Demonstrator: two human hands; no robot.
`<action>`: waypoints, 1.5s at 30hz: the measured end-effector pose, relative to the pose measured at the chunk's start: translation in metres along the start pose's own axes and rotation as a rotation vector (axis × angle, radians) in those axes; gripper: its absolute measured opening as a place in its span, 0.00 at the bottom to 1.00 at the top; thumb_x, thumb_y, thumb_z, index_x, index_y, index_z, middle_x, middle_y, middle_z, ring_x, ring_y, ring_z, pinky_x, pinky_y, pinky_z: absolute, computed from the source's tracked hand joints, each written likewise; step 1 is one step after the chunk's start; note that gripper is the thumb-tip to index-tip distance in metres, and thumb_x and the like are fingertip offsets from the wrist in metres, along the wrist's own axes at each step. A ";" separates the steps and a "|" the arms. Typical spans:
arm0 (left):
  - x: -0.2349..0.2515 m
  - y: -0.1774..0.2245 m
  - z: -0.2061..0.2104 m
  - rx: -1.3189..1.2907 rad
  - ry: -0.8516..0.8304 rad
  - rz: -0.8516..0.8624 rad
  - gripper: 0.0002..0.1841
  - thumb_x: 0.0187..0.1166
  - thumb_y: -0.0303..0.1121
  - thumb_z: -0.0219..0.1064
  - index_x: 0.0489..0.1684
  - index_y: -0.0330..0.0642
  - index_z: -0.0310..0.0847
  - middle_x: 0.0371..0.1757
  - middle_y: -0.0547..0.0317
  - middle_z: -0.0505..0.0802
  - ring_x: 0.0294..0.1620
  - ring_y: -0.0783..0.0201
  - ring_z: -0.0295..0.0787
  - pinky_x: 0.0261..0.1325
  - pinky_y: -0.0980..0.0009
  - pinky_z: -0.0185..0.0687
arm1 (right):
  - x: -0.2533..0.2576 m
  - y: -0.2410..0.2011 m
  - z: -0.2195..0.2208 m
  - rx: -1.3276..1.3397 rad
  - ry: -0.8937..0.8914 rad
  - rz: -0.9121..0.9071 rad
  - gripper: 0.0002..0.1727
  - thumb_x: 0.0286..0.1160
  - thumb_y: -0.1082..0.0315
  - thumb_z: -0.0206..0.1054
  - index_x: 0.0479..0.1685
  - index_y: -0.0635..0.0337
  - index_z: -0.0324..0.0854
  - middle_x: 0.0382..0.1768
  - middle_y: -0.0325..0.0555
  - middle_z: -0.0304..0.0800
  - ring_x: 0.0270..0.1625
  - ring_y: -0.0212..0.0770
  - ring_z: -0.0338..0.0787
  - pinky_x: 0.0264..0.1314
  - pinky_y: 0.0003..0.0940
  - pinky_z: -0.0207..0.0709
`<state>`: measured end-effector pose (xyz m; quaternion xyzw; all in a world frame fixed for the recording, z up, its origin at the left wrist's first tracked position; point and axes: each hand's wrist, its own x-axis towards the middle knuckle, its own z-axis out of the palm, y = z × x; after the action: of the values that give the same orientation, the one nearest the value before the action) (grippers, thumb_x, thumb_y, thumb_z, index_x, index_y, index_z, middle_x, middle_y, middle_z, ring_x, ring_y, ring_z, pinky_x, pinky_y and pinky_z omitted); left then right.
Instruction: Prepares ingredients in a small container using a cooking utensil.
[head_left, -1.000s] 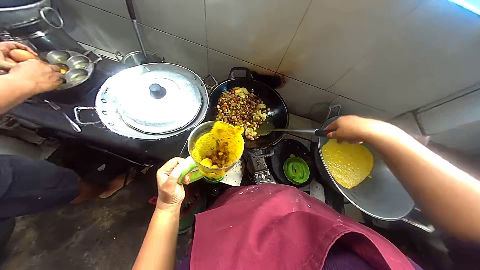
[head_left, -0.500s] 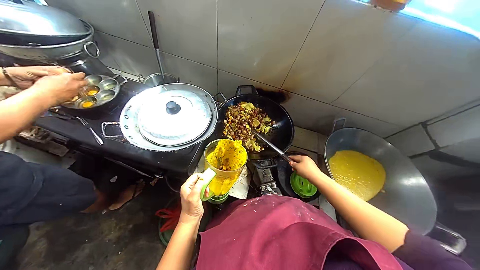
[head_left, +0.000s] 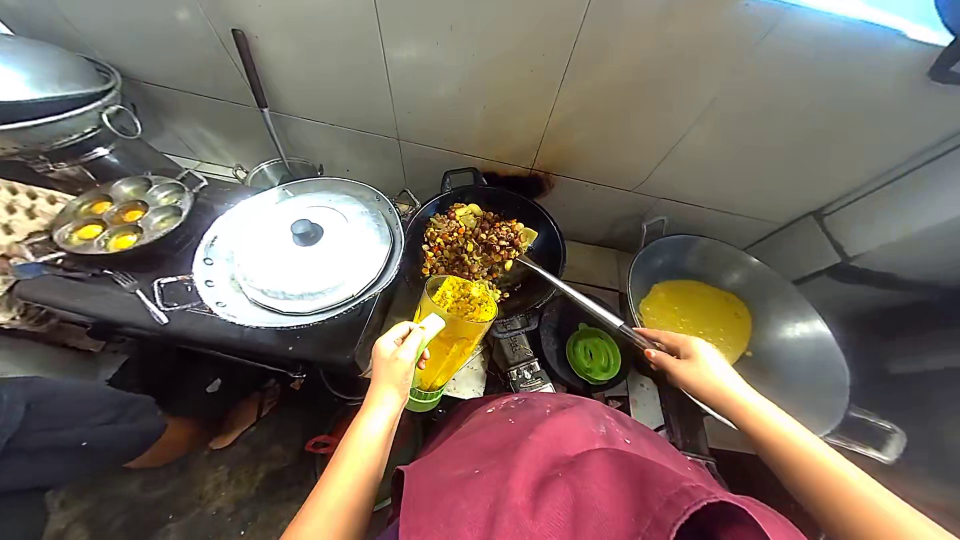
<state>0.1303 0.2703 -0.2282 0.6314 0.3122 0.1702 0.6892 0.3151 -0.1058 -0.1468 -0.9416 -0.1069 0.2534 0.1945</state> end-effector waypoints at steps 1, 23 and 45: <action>0.004 0.005 0.003 0.024 -0.022 -0.020 0.13 0.85 0.26 0.54 0.31 0.38 0.82 0.18 0.65 0.85 0.16 0.74 0.80 0.23 0.80 0.78 | -0.010 0.001 -0.009 -0.016 0.010 -0.011 0.23 0.89 0.63 0.61 0.81 0.42 0.79 0.52 0.50 0.94 0.46 0.47 0.92 0.55 0.54 0.83; 0.016 -0.021 -0.009 -0.032 -0.090 0.220 0.11 0.76 0.29 0.53 0.28 0.46 0.82 0.17 0.72 0.83 0.14 0.79 0.77 0.21 0.83 0.76 | -0.092 -0.006 -0.112 -0.360 0.101 -0.388 0.21 0.79 0.69 0.68 0.71 0.55 0.87 0.57 0.64 0.93 0.56 0.64 0.92 0.59 0.70 0.80; -0.042 -0.077 -0.079 -0.350 -0.032 0.429 0.14 0.79 0.52 0.68 0.33 0.54 0.88 0.23 0.78 0.86 0.18 0.83 0.77 0.23 0.86 0.73 | 0.047 -0.112 -0.082 -0.949 0.045 -0.069 0.18 0.89 0.59 0.62 0.70 0.49 0.87 0.53 0.64 0.93 0.57 0.70 0.91 0.53 0.75 0.78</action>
<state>0.0359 0.2928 -0.2947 0.5571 0.1264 0.3536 0.7407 0.3858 -0.0160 -0.0549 -0.9276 -0.2377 0.1494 -0.2464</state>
